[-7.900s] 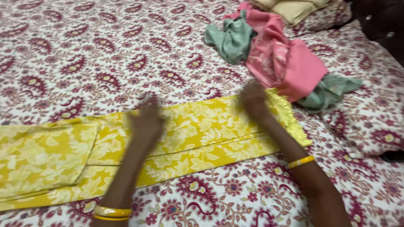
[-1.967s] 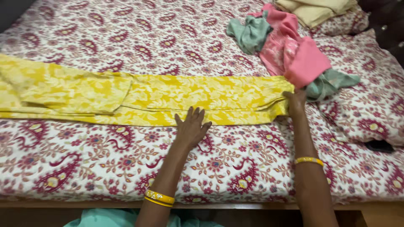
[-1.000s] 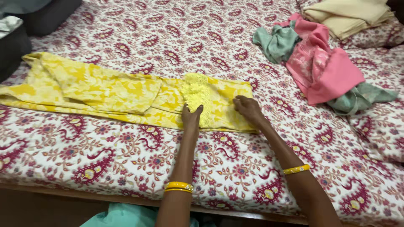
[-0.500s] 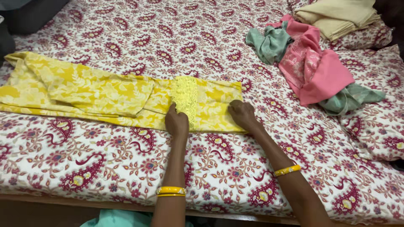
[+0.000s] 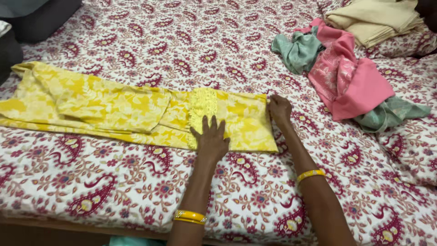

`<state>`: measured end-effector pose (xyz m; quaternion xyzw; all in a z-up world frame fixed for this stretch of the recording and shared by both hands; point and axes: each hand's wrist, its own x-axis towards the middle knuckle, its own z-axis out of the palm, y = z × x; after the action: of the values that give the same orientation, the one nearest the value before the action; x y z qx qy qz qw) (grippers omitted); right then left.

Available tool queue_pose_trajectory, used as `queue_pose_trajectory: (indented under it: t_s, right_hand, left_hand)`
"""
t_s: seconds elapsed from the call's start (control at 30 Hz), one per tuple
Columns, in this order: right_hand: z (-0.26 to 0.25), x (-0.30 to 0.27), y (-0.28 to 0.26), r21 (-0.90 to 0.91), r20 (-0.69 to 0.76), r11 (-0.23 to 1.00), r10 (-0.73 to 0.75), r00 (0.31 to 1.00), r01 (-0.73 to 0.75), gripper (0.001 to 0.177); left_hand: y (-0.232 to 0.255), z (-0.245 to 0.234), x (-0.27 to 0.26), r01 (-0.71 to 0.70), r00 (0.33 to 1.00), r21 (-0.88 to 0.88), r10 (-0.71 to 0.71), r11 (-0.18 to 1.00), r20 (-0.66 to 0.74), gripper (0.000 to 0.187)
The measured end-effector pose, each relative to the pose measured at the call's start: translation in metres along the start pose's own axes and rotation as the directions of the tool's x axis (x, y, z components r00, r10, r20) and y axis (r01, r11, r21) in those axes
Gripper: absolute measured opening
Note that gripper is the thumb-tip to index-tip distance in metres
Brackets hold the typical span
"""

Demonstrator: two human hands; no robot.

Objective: The person folds a yellow floral dress on a bed, smoothing and aligning the fabric before folding it into a compact rectangle. The person then picks up a pink garment and begins to unfold it.

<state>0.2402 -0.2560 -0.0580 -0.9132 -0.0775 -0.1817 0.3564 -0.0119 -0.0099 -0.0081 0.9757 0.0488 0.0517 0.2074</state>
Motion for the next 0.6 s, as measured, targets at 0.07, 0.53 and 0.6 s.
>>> queue_pose_trajectory:
  t_s: [0.07,0.53,0.6]
  right_hand:
    - [0.001,0.009,0.018,0.245,0.156,0.954,0.137,0.978,-0.173,0.027]
    - [0.022,0.032,0.037,0.571,0.3,0.813,-0.074,0.951,-0.117,0.033]
    - [0.025,0.032,0.035,0.312,0.227,0.95,-0.054,0.972,-0.02,0.027]
  left_hand:
    - [-0.004,0.006,0.003,-0.02,0.998,0.016,0.02,1.0,-0.053,0.066]
    - [0.118,0.048,0.012,-0.523,0.847,0.22,0.473,0.823,0.244,0.041]
    - [0.12,0.058,0.018,-0.556,0.831,0.241,0.535,0.795,0.153,0.029]
